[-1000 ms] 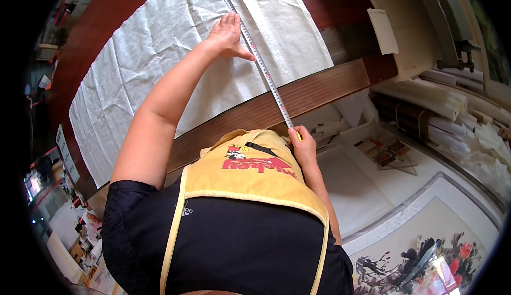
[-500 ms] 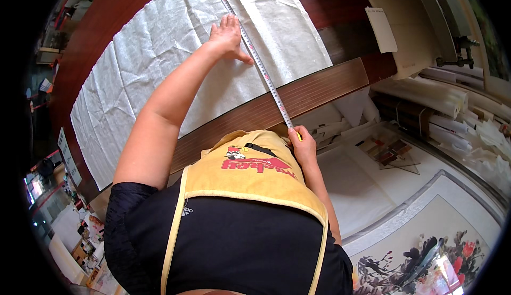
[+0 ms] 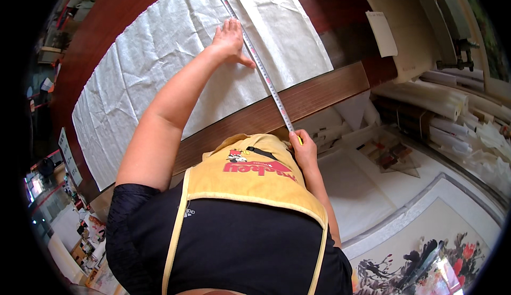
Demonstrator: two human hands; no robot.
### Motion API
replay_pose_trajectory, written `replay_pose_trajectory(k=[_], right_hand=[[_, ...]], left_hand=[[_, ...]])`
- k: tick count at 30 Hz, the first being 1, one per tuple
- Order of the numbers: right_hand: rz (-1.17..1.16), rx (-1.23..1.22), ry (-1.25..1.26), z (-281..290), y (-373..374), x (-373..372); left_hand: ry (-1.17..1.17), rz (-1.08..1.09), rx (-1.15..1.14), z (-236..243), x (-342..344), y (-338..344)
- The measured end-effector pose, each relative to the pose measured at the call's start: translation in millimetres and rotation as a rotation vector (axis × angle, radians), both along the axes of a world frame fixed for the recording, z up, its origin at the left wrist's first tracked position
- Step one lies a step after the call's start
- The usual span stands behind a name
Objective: The person measures a piece of white fabric on a wooden table using a tape measure and records the dimensions on a notepad with a pen. They then use a calculator to perform calculations before cutting the fabric into two pieces with scissors.
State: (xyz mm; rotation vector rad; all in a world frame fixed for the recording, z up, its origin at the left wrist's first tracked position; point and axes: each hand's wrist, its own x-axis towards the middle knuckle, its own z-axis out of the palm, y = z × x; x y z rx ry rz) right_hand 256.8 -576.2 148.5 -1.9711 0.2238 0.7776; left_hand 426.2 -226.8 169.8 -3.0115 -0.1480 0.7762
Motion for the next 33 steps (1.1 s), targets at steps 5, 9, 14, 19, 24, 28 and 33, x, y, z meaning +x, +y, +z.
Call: replay_pose_trajectory(k=[5,9,14,19,24,28,33], right_hand=[[0.031,0.006,-0.043,-12,-7,-4],[0.016,0.030,-0.022,-9,-6,-4],[0.003,0.070,-0.008,-12,-5,-2],[0.025,0.031,-0.041,0,-3,-4],[0.031,0.015,-0.049,2,0,0],[0.003,0.047,-0.042,1,-4,-5],[-0.024,0.180,-0.064,7,-13,-5]], left_hand=[[-0.021,-0.011,0.005,-1,-3,1],[-0.031,-0.001,-0.055,-5,-4,3],[-0.093,-0.003,-0.031,-11,-5,6],[-0.121,0.029,-0.062,-16,-4,4],[-0.246,0.024,-0.065,-21,-5,7],[-0.343,0.062,-0.103,-33,-9,9],[-0.975,0.249,-0.447,-23,-33,12]])
